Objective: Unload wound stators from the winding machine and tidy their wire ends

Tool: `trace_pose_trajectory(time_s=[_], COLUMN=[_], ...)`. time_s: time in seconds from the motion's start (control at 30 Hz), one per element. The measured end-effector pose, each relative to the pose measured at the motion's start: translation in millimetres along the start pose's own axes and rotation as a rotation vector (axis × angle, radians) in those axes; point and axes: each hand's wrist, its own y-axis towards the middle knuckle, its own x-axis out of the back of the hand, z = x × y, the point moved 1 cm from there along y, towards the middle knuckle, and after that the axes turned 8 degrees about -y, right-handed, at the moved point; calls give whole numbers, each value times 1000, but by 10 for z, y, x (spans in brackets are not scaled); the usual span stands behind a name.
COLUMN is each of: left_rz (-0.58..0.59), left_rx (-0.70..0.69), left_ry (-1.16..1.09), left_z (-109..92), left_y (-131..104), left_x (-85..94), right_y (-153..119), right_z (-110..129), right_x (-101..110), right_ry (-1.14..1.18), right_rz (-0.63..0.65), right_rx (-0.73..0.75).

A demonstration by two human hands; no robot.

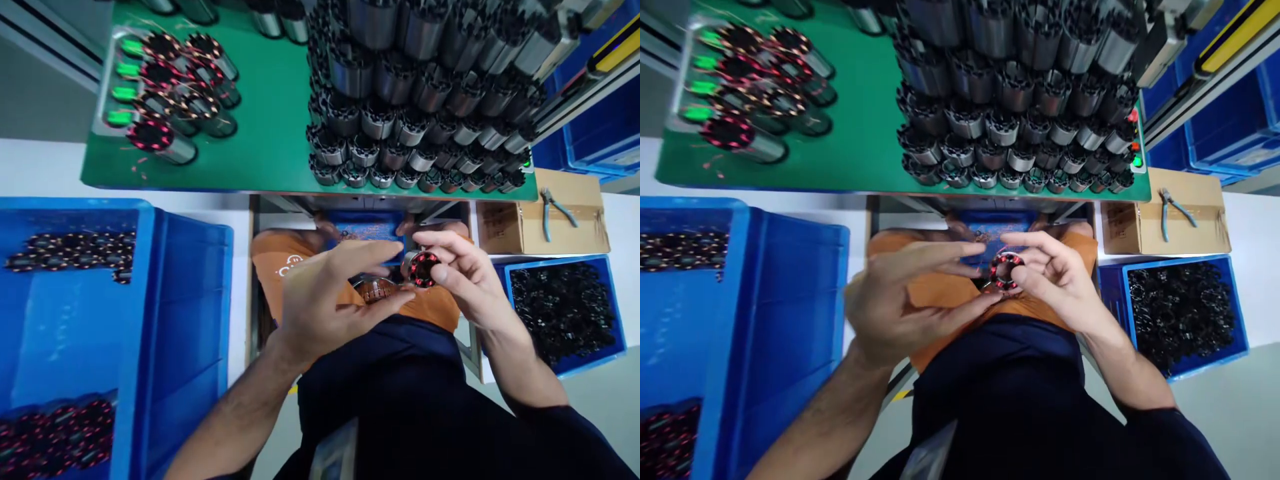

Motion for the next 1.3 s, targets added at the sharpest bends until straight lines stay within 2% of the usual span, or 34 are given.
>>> trace_pose_trajectory(time_s=[0.03, 0.1, 0.23, 0.33, 0.47, 0.57, 0.6, 0.63, 0.7, 0.77, 0.8, 0.9, 0.97, 1.03, 1.1, 1.2, 1.3], left_rz=[-49, -66, 0, 43, 144, 278, 281, 222, 21, -143, -163, -149, -137, -117, -108, -154, -106], left_rx=[-47, -114, -135, -110, 53, 276, 360, 436, 506, 448, 390, 346, 390, 476, 619, 819, 811], left_ry=[72, 185, 222, 260, 165, -17, -74, -120, -189, -266, -320, -426, -451, -525, -637, -719, -723], left_z=[-12, -52, -126, -105, 152, 466, 548, 603, 604, 475, 383, 151, 110, 174, 301, 448, 425], left_y=[-19, -35, 1, 6, -192, -463, -534, -577, -561, -414, -312, -49, -8, -87, -229, -390, -345], left_x=[0, 4, 35, 48, -42, -189, -227, -247, -237, -188, -164, -138, -172, -241, -319, -371, -306], right_y=[-7, -11, 6, 13, -22, -74, -91, -105, -120, -114, -105, -70, -54, -54, -73, -114, -126], right_z=[8, 24, 32, 11, -20, -20, -18, -16, -20, -34, -42, -67, -89, -125, -171, -226, -235], right_x=[6, 1, -37, -45, -8, 11, 8, -1, -35, -81, -106, -156, -158, -136, -104, -65, -56], right_ry=[-20, -59, -114, -127, -57, -25, -41, -68, -132, -178, -190, -218, -233, -209, -133, -36, -46], right_rz=[-46, -108, -154, -176, -228, -253, -264, -277, -302, -309, -303, -297, -302, -275, -198, -85, -47], right_rx=[17, 43, 50, 43, 86, 133, 147, 159, 177, 185, 189, 198, 194, 184, 170, 129, 97])
